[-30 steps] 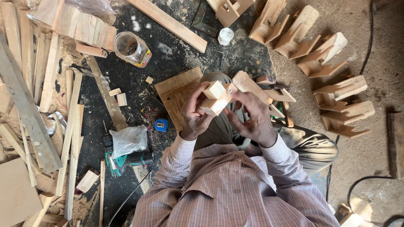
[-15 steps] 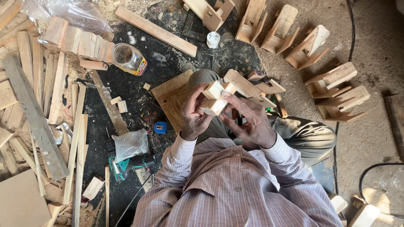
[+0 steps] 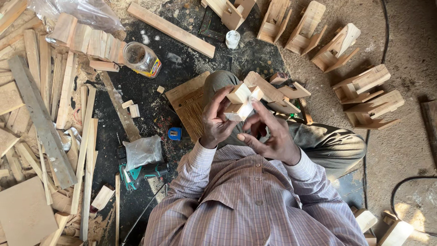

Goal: The person sits on the floor and assembles small wooden frames by hand. They apply glue to joints, align pieces, and use a hammer to drive nails into the wood. Completed frames are set aside on the floor.

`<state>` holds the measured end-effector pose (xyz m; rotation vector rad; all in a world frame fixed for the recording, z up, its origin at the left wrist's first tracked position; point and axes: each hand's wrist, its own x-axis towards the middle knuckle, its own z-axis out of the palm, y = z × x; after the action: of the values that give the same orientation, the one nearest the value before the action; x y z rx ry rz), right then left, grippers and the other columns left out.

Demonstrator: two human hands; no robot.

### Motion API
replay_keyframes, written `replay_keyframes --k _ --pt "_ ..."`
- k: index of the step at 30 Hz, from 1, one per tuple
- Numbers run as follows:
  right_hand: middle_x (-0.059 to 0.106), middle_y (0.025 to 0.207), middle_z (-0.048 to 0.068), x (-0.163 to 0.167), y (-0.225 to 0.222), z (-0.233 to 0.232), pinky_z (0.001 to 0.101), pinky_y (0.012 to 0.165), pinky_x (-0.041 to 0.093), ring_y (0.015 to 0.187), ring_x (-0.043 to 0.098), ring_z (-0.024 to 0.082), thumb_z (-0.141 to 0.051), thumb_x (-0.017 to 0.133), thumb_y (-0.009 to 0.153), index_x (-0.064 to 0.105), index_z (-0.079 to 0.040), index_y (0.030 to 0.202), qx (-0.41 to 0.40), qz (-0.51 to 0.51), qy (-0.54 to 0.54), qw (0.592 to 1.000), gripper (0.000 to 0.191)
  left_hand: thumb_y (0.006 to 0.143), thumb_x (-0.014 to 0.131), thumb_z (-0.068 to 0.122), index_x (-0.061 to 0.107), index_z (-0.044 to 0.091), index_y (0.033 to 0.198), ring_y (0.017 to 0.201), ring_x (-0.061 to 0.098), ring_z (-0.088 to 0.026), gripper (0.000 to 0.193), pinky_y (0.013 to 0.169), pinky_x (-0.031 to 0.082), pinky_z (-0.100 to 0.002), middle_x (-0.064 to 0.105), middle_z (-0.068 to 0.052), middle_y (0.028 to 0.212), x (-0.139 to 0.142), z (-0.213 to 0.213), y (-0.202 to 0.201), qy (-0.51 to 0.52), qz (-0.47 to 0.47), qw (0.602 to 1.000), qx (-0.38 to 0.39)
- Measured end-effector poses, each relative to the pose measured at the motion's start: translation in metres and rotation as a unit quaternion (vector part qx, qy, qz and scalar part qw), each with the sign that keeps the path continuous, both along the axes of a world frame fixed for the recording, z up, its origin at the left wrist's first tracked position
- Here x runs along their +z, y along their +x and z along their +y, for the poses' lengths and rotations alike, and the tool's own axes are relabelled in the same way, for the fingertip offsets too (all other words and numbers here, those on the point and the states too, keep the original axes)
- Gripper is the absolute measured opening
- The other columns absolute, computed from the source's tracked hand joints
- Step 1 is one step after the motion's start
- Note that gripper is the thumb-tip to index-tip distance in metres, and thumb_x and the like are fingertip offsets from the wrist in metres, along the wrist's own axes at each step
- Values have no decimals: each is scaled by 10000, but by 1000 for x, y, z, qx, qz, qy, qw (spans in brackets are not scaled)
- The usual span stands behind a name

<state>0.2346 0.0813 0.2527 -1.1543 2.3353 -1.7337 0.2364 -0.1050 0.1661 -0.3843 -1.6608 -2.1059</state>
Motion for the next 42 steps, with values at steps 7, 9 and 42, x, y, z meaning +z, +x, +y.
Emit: replay_keyframes --k 7,9,42 --pt "747 826 14 1 -11 6 229 475 473 546 607 41 -139 835 936 407 -185 1584 118 2 -41 992 778 953 849 153 465 -23 1519 1462 531 -307 706 1235 512 -451 491 -201 1559 -1 1 1 12 5 999 -42" --pt "712 827 -14 10 -23 15 235 495 486 577 587 49 -200 854 955 376 -210 1607 68 46 -33 996 809 945 827 178 459 -23 1529 1467 534 -312 718 1239 510 -449 490 -204 1571 -2 -1 2 3 -3 998 -63" --pt "673 791 -23 16 -15 49 324 649 589 672 660 105 -294 830 982 546 -256 1509 -84 348 245 901 600 932 830 61 432 9 1565 1457 554 -288 749 1228 525 -455 494 -174 1597 -10 -6 7 84 -41 978 -189"
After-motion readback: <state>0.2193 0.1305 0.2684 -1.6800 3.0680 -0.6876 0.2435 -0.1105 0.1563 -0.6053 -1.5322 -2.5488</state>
